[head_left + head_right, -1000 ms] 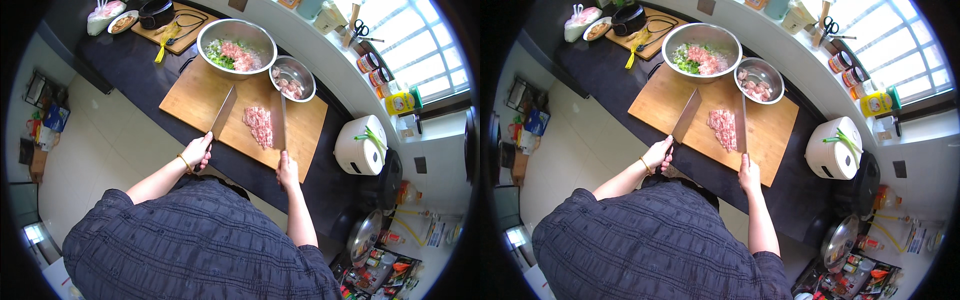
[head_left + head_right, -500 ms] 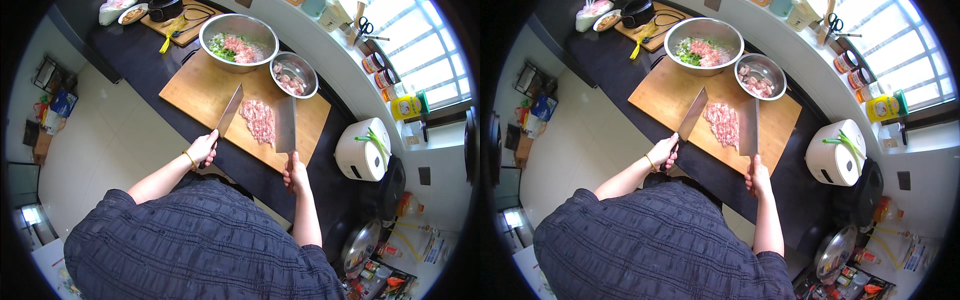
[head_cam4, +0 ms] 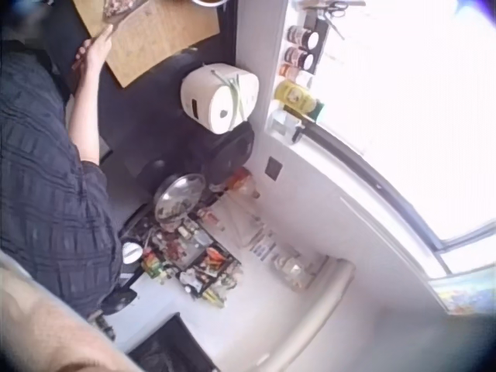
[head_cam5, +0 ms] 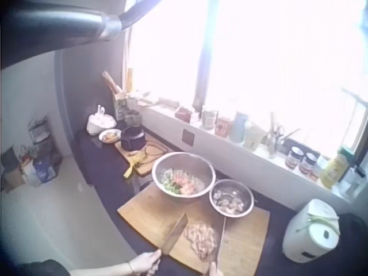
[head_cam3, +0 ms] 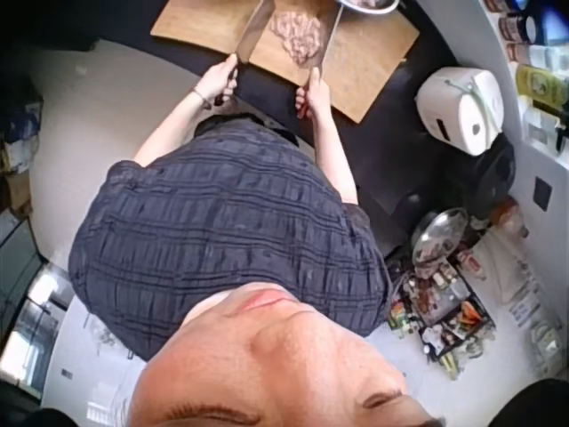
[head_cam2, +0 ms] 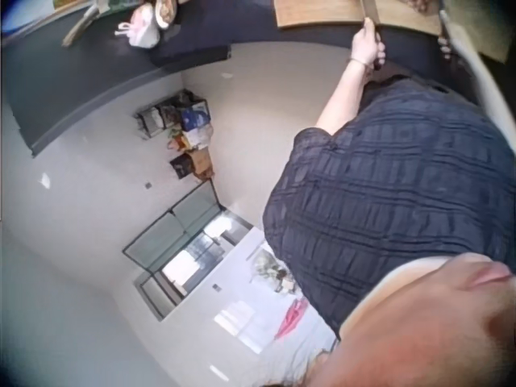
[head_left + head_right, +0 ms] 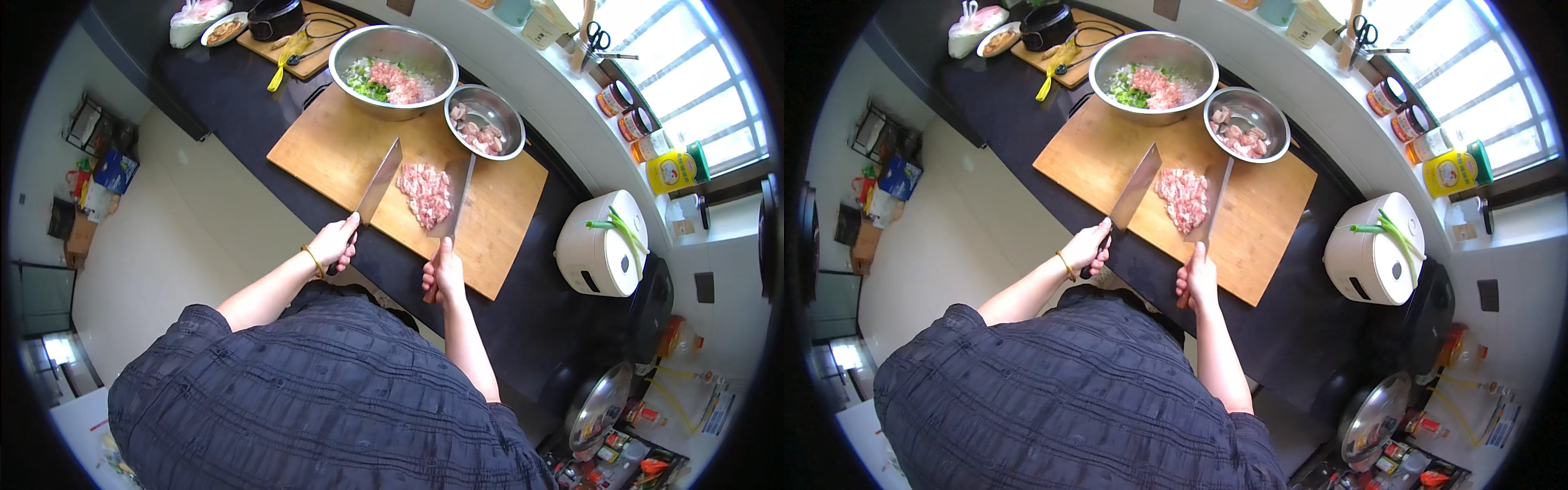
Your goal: The person uses two cleavers to chop a piece of raw meat into small pieces on a wooden cutting board. They then transfer the chopped meat into a large metal bowl containing other ingredients. The person continues to chop additional pieces of meat and adds them to the bowl.
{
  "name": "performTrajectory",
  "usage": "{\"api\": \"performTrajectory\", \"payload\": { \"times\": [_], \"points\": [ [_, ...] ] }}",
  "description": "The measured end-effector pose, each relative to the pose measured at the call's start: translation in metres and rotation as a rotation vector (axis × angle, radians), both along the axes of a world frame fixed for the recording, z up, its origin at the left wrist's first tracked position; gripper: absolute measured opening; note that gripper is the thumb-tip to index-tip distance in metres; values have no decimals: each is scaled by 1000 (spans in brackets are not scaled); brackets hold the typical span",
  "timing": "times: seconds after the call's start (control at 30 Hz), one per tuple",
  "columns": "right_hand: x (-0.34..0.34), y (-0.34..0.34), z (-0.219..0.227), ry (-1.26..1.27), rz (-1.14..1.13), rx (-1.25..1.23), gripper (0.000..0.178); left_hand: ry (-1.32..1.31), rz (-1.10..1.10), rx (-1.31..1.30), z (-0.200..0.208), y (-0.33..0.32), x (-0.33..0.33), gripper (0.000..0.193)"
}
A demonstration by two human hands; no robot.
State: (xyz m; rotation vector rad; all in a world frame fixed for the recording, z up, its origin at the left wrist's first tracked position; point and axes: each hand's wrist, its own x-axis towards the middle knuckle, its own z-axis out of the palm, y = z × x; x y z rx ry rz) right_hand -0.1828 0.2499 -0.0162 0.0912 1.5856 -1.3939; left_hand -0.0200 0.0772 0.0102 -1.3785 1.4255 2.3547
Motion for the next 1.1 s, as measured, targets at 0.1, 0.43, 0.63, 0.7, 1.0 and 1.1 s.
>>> {"api": "performTrajectory", "payload": {
  "times": [0.1, 0.43, 0.63, 0.7, 1.0, 1.1],
  "points": [
    [8, -25, 3, 780, 226, 277, 46, 9, -26, 22, 1, -8, 2, 47],
    [52, -61, 10, 1206, 222, 452, 40, 14, -107, 50, -1, -46, 19, 46],
    [34, -35, 22, 694, 18, 195, 37, 27, -159, 61, -3, -59, 24, 48],
    [29, -33, 59, 486, 36, 216, 37, 34, -173, 57, -4, -64, 25, 47],
    [31, -35, 46, 552, 23, 346, 40, 51, -222, 80, -6, -71, 24, 48],
    [9, -32, 32, 597, 160, 425, 45, 56, -224, 82, -10, -73, 26, 48]
  ]
}}
